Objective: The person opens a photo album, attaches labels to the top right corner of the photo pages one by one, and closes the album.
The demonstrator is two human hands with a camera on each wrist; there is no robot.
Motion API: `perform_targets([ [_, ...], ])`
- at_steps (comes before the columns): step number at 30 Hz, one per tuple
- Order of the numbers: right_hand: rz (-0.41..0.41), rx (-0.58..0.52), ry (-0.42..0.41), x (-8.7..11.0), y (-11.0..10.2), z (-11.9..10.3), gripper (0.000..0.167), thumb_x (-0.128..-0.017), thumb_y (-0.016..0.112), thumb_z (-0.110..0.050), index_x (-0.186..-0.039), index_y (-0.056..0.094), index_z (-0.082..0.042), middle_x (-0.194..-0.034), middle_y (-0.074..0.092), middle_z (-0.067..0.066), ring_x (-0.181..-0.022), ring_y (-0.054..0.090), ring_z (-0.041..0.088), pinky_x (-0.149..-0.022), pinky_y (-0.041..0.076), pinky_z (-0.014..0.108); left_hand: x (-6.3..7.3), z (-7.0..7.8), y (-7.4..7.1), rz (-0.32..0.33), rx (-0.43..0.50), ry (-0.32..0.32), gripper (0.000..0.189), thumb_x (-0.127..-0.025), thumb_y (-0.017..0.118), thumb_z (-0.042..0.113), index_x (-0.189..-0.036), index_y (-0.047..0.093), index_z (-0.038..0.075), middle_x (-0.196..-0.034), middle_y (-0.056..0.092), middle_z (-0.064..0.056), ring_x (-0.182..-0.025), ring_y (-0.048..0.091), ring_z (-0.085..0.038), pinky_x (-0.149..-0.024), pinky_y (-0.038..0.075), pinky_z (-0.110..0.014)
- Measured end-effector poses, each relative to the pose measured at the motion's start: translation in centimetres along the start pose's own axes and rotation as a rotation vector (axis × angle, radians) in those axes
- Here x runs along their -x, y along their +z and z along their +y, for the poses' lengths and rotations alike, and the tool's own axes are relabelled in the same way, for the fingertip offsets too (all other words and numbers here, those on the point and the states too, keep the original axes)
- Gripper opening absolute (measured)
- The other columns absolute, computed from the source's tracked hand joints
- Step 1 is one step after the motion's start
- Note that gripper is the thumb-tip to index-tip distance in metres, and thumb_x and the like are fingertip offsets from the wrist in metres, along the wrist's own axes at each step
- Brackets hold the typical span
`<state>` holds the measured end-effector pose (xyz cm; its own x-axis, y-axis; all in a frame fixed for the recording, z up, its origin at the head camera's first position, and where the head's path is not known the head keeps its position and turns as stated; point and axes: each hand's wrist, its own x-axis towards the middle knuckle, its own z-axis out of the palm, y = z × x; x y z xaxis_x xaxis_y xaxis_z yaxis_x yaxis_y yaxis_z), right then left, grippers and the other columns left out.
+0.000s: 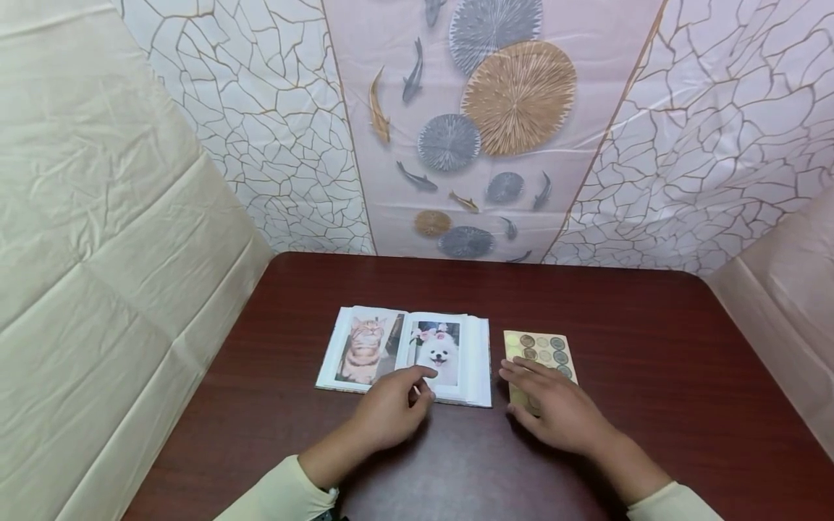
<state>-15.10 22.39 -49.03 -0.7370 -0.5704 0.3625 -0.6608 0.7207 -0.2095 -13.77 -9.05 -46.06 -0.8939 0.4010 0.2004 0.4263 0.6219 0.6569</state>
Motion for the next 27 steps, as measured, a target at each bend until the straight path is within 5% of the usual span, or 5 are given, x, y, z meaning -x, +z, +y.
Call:
perform_targets([
  [10, 0.016, 0.057, 0.057, 1.2, -1.1, 1.9, 0.059, -0.085, 0.079, -0.026, -0.136, 0.064, 0.001, -0.141, 0.061, 0.015, -0.129, 0.056, 0.038, -0.100, 0.046, 0.059, -0.4, 1.3, 1.4, -0.048, 0.080, 0.011, 0.026, -0.096, 0.068, 0.010, -0.121, 0.070, 0.009, -0.097, 0.066, 0.008, -0.079, 0.058, 0.002, -0.074, 0.050, -0.021],
  [17, -0.007, 0.061, 0.111, 1.8, -1.7, 2.8, 0.067, -0.086, 0.081, -0.028, -0.142, 0.059, 0.000, -0.137, 0.063, 0.016, -0.127, 0.056, 0.042, -0.099, 0.045, 0.063, -0.5, 2.3, 2.1, -0.085, 0.058, 0.033, 0.025, -0.097, 0.068, 0.013, -0.122, 0.069, 0.012, -0.099, 0.065, 0.011, -0.082, 0.058, 0.003, -0.076, 0.049, -0.019],
  [27, 0.008, 0.087, 0.135, 2.5, -1.6, 3.5, 0.062, -0.079, 0.086, -0.035, -0.127, 0.068, 0.000, -0.126, 0.068, 0.017, -0.121, 0.060, 0.040, -0.099, 0.046, 0.058, -1.0, 3.3, 3.3, -0.095, 0.019, 0.097, 0.026, -0.097, 0.067, 0.014, -0.124, 0.068, 0.012, -0.105, 0.067, 0.000, -0.087, 0.059, -0.004, -0.078, 0.047, -0.017],
])
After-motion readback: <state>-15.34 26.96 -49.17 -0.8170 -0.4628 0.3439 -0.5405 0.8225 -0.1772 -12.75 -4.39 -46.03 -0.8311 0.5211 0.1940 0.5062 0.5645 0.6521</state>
